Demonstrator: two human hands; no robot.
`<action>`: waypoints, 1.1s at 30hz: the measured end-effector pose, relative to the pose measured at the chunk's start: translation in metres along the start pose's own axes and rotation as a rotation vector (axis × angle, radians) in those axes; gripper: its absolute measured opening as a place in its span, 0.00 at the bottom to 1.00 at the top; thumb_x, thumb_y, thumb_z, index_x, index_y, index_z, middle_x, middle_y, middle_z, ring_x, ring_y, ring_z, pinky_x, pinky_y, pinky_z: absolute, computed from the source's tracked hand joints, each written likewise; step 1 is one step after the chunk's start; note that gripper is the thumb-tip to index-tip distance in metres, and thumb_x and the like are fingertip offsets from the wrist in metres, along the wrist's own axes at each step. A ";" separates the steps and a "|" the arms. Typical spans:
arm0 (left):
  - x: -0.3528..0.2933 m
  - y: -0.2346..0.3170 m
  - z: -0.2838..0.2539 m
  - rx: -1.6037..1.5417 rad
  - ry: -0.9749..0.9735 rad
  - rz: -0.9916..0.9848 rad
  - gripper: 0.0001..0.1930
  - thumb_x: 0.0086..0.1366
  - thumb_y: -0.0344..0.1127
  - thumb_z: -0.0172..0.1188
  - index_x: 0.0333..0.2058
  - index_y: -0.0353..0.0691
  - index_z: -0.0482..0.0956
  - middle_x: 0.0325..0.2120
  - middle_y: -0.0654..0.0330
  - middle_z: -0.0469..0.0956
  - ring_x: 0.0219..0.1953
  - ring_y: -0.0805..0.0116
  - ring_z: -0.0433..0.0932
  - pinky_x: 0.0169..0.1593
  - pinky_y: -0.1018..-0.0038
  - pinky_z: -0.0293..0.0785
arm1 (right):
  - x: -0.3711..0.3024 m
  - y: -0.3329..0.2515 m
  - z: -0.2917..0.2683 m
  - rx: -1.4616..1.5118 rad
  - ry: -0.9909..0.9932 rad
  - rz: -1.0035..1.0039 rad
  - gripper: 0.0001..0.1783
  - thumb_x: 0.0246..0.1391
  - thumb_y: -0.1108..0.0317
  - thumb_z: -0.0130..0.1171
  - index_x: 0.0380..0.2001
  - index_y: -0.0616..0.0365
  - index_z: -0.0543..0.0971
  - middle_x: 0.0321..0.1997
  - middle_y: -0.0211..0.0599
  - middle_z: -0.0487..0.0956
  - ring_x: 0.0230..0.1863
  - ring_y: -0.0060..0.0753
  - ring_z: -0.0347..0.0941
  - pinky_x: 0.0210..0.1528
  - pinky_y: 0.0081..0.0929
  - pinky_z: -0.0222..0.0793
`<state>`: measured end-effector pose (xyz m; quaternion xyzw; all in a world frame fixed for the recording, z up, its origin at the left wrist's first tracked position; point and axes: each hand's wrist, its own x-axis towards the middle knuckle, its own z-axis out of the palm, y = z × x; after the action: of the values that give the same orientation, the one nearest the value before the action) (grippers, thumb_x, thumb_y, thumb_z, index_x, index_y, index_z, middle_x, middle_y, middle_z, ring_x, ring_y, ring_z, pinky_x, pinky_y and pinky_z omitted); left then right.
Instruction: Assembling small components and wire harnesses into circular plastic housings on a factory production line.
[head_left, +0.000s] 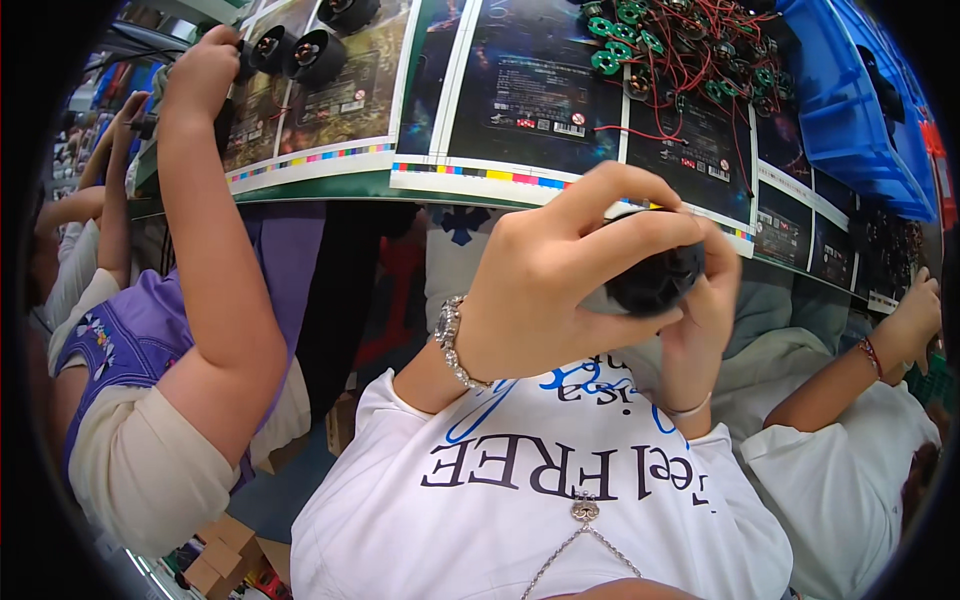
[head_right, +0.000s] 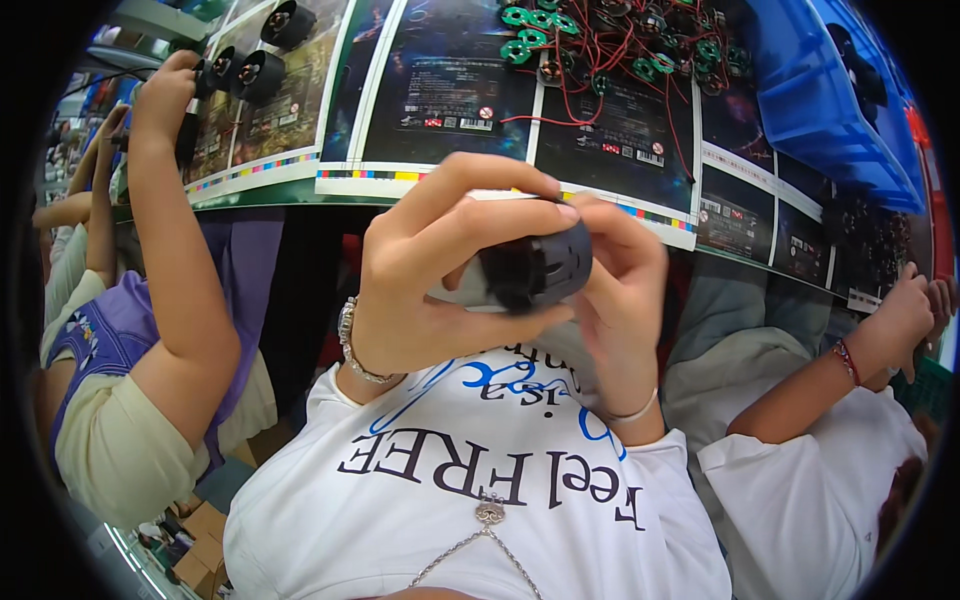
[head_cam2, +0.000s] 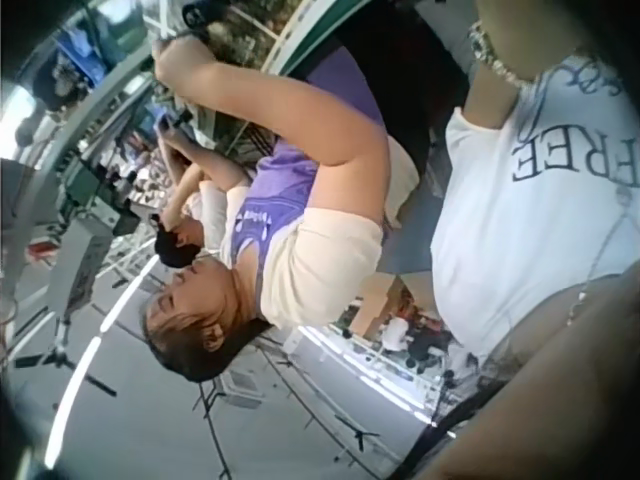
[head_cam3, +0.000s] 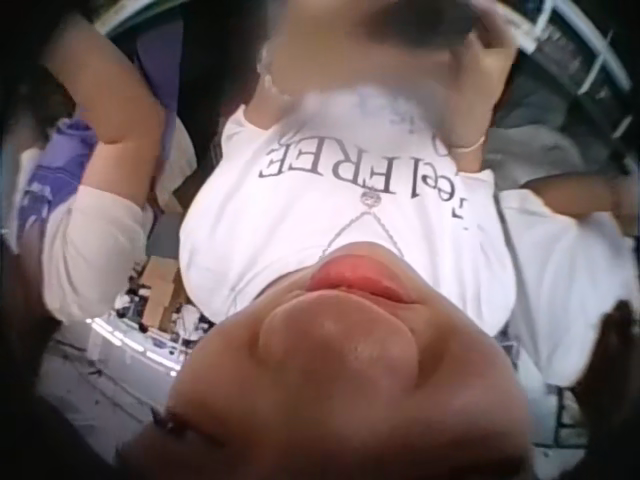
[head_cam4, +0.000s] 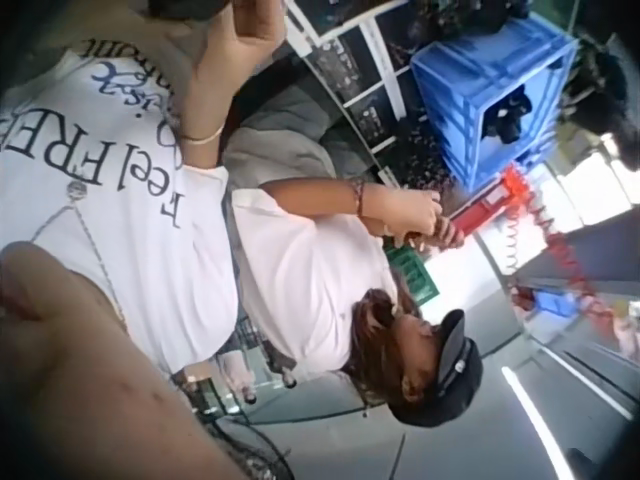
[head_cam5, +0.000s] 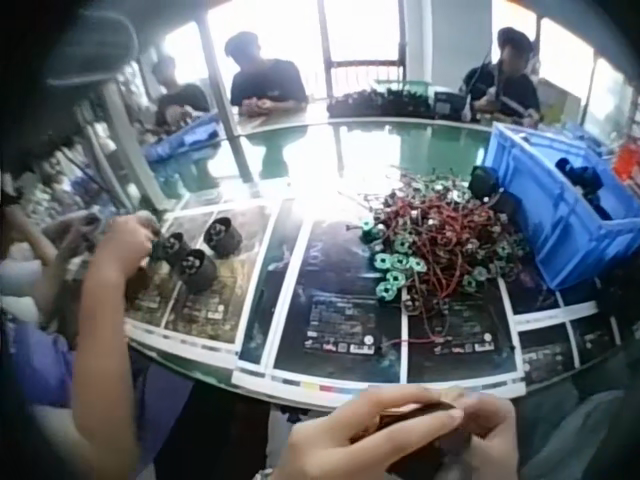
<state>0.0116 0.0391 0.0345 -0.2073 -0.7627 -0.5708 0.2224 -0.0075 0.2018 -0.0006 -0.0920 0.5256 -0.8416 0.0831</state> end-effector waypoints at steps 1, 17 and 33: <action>0.001 0.004 -0.002 -0.005 0.033 -0.043 0.31 0.34 0.22 0.73 0.44 0.40 0.82 0.41 0.56 0.80 0.27 0.73 0.74 0.30 0.82 0.72 | 0.007 0.000 -0.009 -0.203 -0.039 -0.161 0.16 0.44 0.81 0.62 0.39 0.62 0.80 0.39 0.36 0.79 0.33 0.27 0.73 0.34 0.20 0.70; 0.000 -0.018 -0.005 0.502 0.197 -0.018 0.31 0.35 0.24 0.74 0.46 0.43 0.82 0.40 0.62 0.84 0.26 0.76 0.77 0.27 0.83 0.73 | 0.019 -0.023 0.007 -1.151 0.036 -0.795 0.19 0.38 0.83 0.68 0.38 0.59 0.83 0.41 0.36 0.78 0.33 0.27 0.73 0.34 0.23 0.71; 0.023 -0.070 -0.061 1.130 0.239 0.007 0.38 0.59 0.45 0.65 0.67 0.47 0.59 0.67 0.51 0.52 0.68 0.49 0.54 0.66 0.53 0.51 | 0.042 -0.072 -0.157 -1.770 0.766 -0.703 0.32 0.45 0.61 0.70 0.55 0.51 0.74 0.59 0.45 0.66 0.58 0.48 0.64 0.58 0.38 0.63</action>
<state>-0.0406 -0.0363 0.0083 0.0072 -0.9180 -0.0938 0.3852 -0.0894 0.3597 -0.0001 0.0056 0.8926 -0.1019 -0.4392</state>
